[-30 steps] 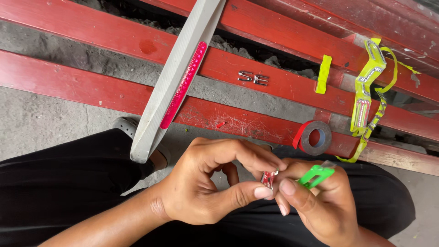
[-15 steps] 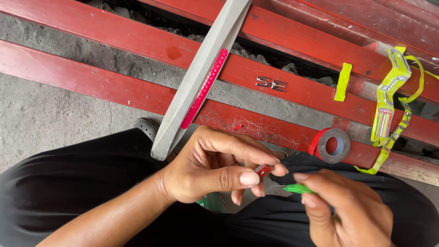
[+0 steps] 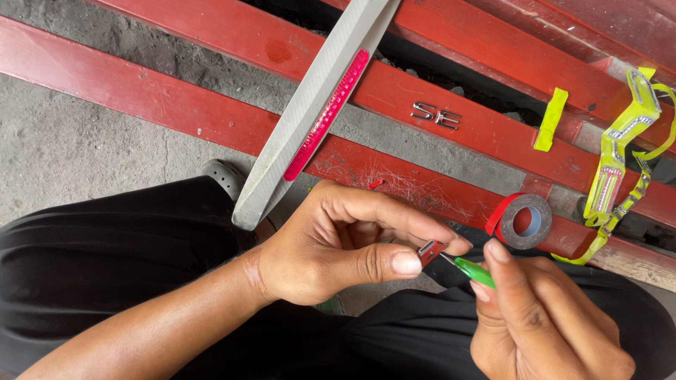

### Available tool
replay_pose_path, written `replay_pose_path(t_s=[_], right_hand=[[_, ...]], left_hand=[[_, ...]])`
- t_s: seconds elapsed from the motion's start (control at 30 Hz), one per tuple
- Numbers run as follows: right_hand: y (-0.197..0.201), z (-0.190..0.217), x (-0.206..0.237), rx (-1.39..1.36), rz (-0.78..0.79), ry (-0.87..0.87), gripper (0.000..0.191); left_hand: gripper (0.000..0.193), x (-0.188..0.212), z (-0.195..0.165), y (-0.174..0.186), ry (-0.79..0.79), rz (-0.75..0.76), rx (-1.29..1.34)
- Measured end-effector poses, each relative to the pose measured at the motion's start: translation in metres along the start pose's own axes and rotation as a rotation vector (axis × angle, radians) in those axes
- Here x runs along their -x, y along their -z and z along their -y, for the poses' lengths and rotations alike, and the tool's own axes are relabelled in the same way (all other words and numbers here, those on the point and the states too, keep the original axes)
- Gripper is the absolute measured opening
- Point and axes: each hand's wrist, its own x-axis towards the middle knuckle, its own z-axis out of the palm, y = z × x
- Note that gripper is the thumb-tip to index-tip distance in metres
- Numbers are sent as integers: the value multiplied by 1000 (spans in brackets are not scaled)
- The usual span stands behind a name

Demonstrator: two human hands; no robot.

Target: The person sits on the ground with a red metal truck bed rail across their lap and applies red tape along the rail. They use a green utility knife to cut tape pieces from the roll and trim the applied tape, pressing the tape down along the rail by hand.

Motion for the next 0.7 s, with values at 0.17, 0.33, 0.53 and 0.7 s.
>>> replay_pose_path(t_s=[0.17, 0.33, 0.53, 0.7], right_hand=[[-2, 6, -2, -18, 6, -3, 33], [-6, 7, -3, -20, -10, -9, 32], [-9, 7, 2, -58, -16, -25, 33], [-9, 6, 4, -51, -5, -8, 33]], left_hand=[[21, 1, 3, 1, -19, -7, 5], [21, 3, 4, 1, -18, -10, 36], [22, 5, 2, 2, 16, -20, 51], [24, 6, 1, 1, 9, -22, 33]])
